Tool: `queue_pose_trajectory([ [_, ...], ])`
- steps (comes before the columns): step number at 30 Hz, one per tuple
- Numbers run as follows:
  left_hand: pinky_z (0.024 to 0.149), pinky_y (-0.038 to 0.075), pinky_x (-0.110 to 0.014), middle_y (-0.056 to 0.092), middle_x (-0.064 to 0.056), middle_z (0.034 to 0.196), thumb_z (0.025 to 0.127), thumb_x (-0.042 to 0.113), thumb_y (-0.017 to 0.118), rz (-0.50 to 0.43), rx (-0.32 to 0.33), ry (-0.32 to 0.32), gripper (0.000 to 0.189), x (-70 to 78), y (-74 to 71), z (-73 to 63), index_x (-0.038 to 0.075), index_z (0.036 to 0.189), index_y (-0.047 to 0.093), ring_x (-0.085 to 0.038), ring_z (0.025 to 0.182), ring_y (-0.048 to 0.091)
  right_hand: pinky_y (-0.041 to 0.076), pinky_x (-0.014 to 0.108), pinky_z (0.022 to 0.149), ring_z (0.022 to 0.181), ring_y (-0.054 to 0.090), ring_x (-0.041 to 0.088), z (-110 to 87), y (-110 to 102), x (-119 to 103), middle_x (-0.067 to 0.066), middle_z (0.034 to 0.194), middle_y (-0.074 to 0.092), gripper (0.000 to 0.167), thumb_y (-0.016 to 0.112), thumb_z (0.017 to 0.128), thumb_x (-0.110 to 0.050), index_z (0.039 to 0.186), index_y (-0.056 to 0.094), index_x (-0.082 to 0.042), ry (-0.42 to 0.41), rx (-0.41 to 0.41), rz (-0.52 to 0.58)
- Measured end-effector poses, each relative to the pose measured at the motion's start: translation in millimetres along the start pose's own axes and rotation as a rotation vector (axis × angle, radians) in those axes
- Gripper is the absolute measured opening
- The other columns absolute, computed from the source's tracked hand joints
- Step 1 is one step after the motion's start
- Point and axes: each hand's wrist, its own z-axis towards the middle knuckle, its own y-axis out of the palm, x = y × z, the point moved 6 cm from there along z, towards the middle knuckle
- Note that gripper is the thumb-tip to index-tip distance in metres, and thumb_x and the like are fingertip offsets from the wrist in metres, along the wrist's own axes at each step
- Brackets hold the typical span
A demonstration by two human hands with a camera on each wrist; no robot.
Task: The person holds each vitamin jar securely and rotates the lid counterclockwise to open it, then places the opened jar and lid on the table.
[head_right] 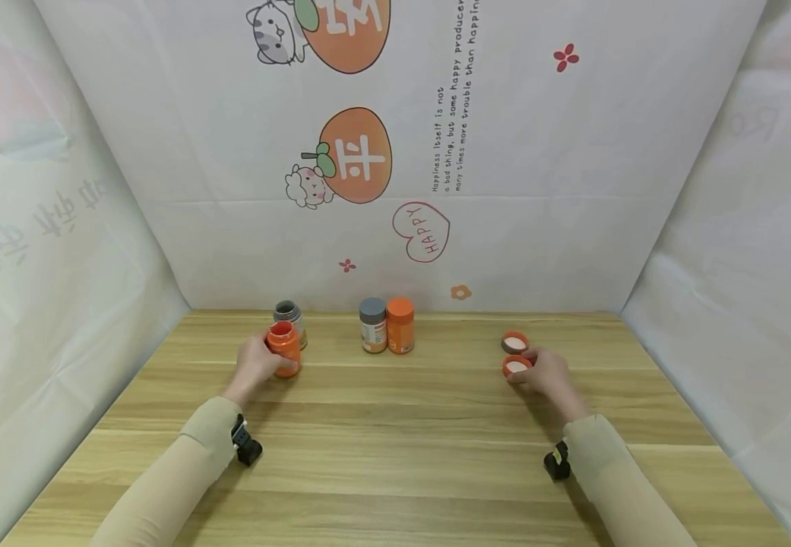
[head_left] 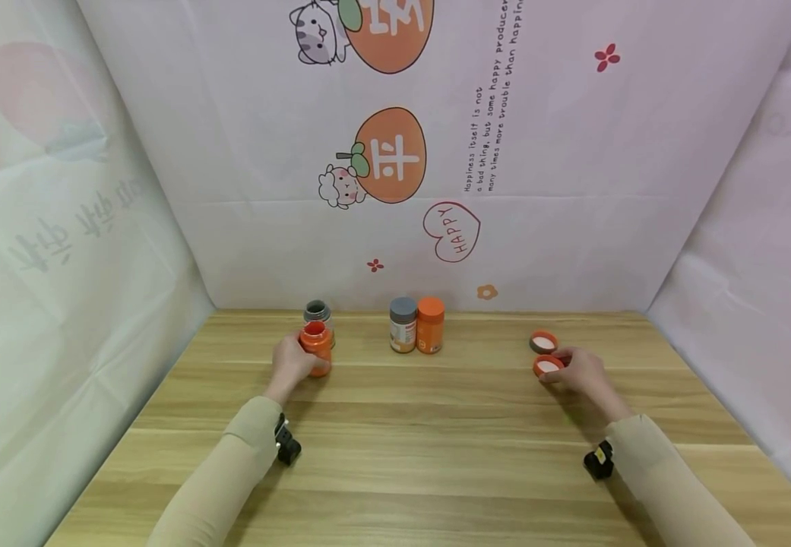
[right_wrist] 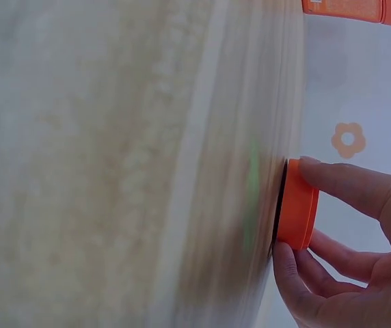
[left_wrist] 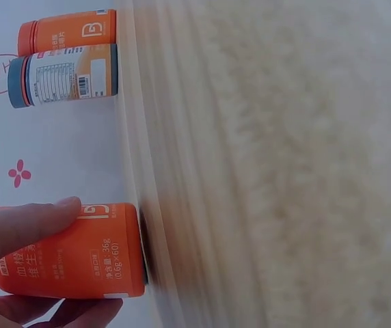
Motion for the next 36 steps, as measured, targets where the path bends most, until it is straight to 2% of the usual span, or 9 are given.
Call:
queue_pose_trajectory([
  [21, 0.094, 0.045, -0.048, 0.063, -0.025, 0.114, 0.065, 0.005, 0.081, 0.012, -0.019, -0.031, 0.058, -6.0, -1.7, 4.7, -0.007, 0.116, 0.056, -0.037, 0.104, 0.059, 0.046, 0.049, 0.082, 0.101, 0.054, 0.041, 1.4, -2.6, 2.2, 0.032, 0.116, 0.056, 0.06, 0.076, 0.076, -0.016, 0.123, 0.052, 0.012, 0.009, -0.001, 0.007],
  [36, 0.094, 0.045, -0.048, 0.062, -0.025, 0.115, 0.067, 0.005, 0.08, 0.018, 0.01, -0.053, 0.056, -9.2, -2.0, 7.5, -0.007, 0.116, 0.055, -0.037, 0.105, 0.059, 0.044, 0.052, 0.088, 0.107, 0.051, 0.045, 2.7, -5.3, 2.2, 0.034, 0.121, 0.053, 0.06, 0.073, 0.079, -0.013, 0.127, 0.048, 0.013, 0.036, -0.003, 0.009],
])
